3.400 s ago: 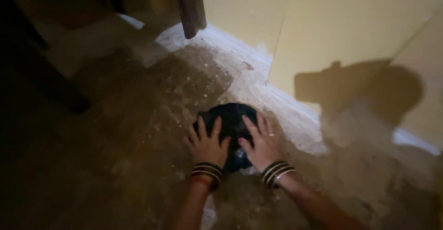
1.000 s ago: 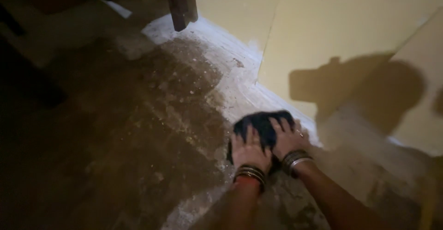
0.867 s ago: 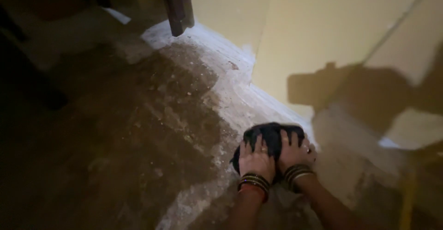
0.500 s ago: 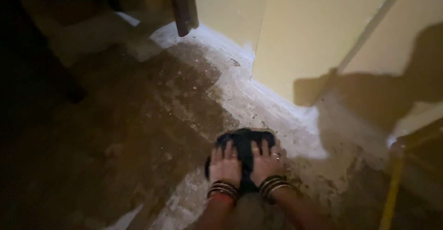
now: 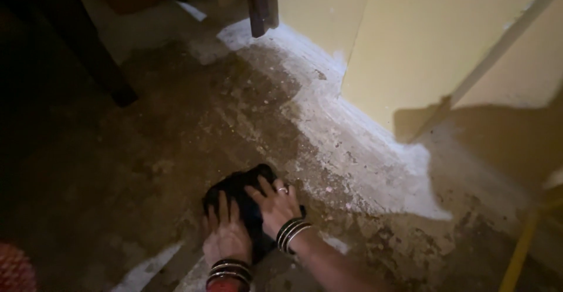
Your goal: The person wrings out a cloth in a bucket of water and then uses it to wipe the floor.
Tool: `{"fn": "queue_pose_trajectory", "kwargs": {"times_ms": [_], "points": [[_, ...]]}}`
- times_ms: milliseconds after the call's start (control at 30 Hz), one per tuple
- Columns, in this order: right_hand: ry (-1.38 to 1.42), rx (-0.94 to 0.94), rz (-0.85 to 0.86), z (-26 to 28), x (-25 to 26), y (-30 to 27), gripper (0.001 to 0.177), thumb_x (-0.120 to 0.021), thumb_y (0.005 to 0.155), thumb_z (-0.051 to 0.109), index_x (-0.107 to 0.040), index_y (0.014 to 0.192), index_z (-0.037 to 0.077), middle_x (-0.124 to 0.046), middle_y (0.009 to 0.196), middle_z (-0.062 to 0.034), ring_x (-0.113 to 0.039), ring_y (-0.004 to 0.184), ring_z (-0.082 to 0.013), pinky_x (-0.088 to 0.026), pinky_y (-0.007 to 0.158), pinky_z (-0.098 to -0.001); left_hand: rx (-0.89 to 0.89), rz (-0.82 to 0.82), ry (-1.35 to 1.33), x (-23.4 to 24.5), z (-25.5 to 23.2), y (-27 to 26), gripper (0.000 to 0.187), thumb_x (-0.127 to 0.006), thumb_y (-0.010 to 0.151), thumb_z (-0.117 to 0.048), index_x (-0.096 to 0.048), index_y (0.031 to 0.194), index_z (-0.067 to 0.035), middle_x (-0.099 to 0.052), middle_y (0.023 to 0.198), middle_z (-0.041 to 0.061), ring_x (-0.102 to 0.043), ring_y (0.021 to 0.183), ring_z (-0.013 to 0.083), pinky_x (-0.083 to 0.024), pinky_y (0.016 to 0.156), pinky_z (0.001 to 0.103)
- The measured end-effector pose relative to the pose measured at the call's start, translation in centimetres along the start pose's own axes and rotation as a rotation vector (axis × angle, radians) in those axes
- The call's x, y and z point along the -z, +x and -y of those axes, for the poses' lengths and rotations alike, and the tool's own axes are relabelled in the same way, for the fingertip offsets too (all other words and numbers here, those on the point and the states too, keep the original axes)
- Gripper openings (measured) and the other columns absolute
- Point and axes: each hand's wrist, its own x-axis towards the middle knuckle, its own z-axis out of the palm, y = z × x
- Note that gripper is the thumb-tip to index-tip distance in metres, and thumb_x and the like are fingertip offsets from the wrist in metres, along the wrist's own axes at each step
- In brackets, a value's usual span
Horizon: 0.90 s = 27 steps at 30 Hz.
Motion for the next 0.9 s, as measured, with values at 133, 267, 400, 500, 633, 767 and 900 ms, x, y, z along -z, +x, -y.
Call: {"fn": "queue_pose_trajectory", "kwargs": {"times_ms": [133, 267, 400, 500, 633, 767, 900], "points": [[0.031, -0.044, 0.027, -2.0, 1.5, 0.0, 0.079, -0.07, 0.071, 0.01, -0.051, 0.145, 0.025, -0.047, 0.153, -0.006, -0.047, 0.128, -0.0331, -0.041, 0.1, -0.0544, -0.034, 0.024, -0.004, -0.2, -1.8, 0.5, 0.063, -0.057, 0.088, -0.027, -0.043, 0.149, -0.014, -0.027, 0.164, 0.009, -0.033, 0.145, 0.039, -0.024, 0.119, 0.052], [-0.003, -0.128, 0.042, -3.8, 2.4, -0.4, 0.08, -0.067, 0.071, 0.005, -0.051, 0.147, 0.027, -0.048, 0.155, 0.0008, -0.05, 0.129, -0.0292, -0.045, 0.096, -0.05, -0.032, 0.046, -0.05, 0.4, -4.5, 1.0, 0.072, -0.057, 0.087, -0.028, -0.038, 0.155, -0.018, -0.026, 0.166, 0.012, -0.031, 0.144, 0.0424, -0.019, 0.119, 0.053], [-0.082, -0.237, 0.011, -5.5, 2.7, -1.4, 0.084, -0.07, 0.07, 0.008, -0.048, 0.149, 0.028, -0.045, 0.156, -0.0012, -0.05, 0.127, -0.0328, -0.044, 0.102, -0.0482, -0.126, 0.034, -0.115, -0.1, -6.2, 1.0, 0.069, -0.057, 0.088, -0.027, -0.036, 0.153, -0.017, -0.031, 0.166, 0.011, -0.03, 0.144, 0.0434, -0.017, 0.12, 0.054], [-0.097, -0.419, 0.05, -5.3, 2.9, -2.4, 0.083, -0.07, 0.073, 0.011, -0.044, 0.149, 0.03, -0.041, 0.157, 0.0004, -0.046, 0.131, -0.0342, -0.04, 0.105, -0.0477, -0.252, -0.097, -0.156, -0.7, -7.2, 1.0, 0.07, -0.056, 0.087, -0.022, -0.038, 0.155, -0.019, -0.039, 0.159, 0.008, -0.035, 0.142, 0.0412, -0.019, 0.119, 0.052], [-0.117, -0.633, 0.034, -3.8, 1.9, -3.3, 0.08, -0.066, 0.077, 0.011, -0.042, 0.151, 0.031, -0.036, 0.16, 0.0014, -0.041, 0.134, -0.0322, -0.035, 0.107, -0.0508, -0.361, -0.074, -0.113, -0.5, -7.2, 0.3, 0.068, -0.054, 0.089, -0.022, -0.039, 0.154, -0.015, -0.043, 0.155, 0.013, -0.039, 0.139, 0.0403, -0.022, 0.117, 0.052], [-0.179, -0.657, -0.062, -2.3, -0.3, -1.7, 0.074, -0.067, 0.078, 0.013, -0.047, 0.148, 0.025, -0.035, 0.161, -0.0058, -0.038, 0.136, -0.0334, -0.033, 0.109, -0.0519, -0.389, -0.107, -0.105, -1.2, -5.6, 1.7, 0.063, -0.053, 0.089, -0.019, -0.044, 0.15, -0.009, -0.047, 0.153, 0.015, -0.045, 0.136, 0.0397, -0.027, 0.115, 0.051], [-0.151, -0.575, -0.07, -1.8, -1.4, 0.7, 0.073, -0.068, 0.076, 0.016, -0.048, 0.146, 0.021, -0.038, 0.158, -0.0123, -0.039, 0.136, -0.0361, -0.035, 0.106, -0.0504, -0.414, -0.176, -0.143, -3.5, -3.4, 2.9, 0.055, -0.05, 0.092, -0.017, -0.05, 0.146, -0.006, -0.051, 0.153, 0.01, -0.05, 0.134, 0.0373, -0.036, 0.114, 0.047]]}}
